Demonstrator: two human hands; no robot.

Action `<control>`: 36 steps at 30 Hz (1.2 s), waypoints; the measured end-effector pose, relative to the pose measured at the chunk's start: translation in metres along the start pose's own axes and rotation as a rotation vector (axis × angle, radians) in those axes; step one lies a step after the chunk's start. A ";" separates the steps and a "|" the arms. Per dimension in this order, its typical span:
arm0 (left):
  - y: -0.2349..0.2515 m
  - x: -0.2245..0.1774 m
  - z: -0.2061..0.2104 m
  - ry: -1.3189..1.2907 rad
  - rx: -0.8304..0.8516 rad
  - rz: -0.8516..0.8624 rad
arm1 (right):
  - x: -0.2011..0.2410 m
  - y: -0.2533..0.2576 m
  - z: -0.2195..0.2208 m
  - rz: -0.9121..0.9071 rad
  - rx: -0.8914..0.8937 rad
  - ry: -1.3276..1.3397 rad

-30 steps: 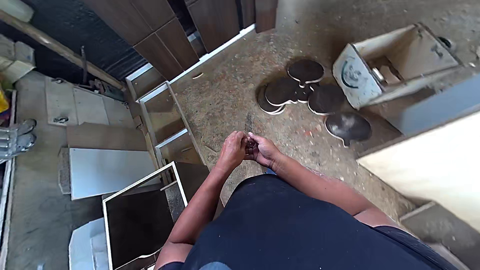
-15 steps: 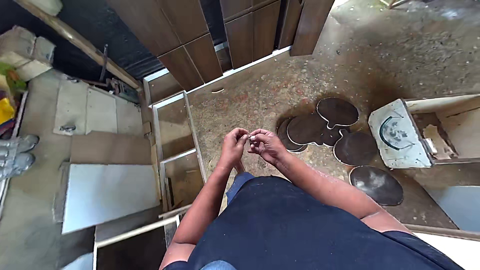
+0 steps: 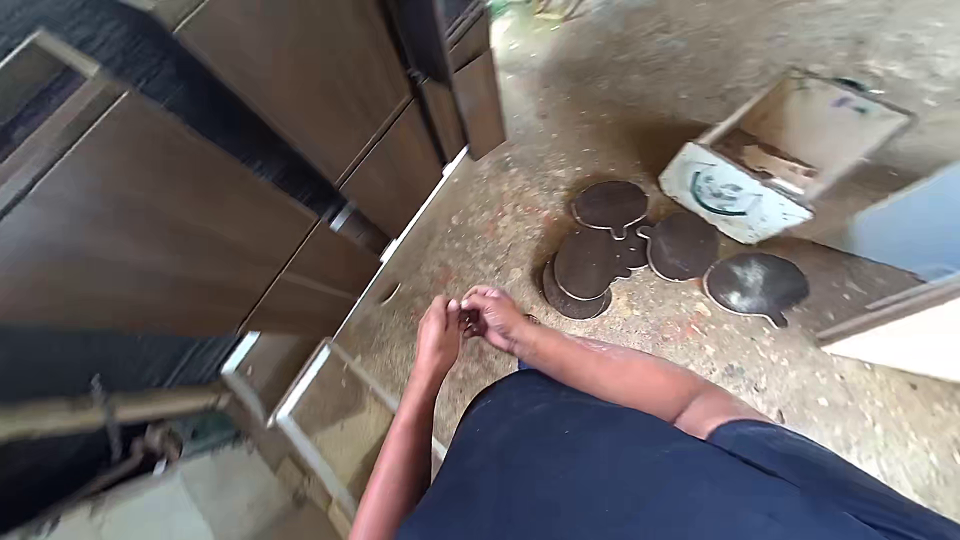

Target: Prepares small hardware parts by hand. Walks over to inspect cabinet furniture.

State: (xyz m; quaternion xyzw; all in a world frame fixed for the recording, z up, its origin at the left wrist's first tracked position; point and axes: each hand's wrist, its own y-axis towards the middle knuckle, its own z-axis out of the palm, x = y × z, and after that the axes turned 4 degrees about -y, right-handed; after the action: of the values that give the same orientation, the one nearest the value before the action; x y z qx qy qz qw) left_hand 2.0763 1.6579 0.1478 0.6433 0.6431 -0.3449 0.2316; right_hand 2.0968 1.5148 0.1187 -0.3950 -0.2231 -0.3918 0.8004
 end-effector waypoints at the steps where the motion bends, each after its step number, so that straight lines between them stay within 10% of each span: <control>1: 0.017 0.006 -0.002 -0.008 0.009 -0.001 | 0.005 0.017 0.002 0.005 -0.020 0.003; 16: 0.300 -0.006 -0.057 -0.250 -0.187 -0.074 | 0.175 0.276 0.017 0.055 0.039 -0.107; 36: 0.631 -0.012 -0.073 -0.222 0.254 0.196 | 0.331 0.487 -0.052 -0.127 -0.168 0.100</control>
State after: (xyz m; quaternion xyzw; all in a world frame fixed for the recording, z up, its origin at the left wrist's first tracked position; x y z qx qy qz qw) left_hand 2.7109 1.6632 0.1126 0.6850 0.4989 -0.4681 0.2506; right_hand 2.6872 1.5091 0.0865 -0.4258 -0.1741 -0.4782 0.7481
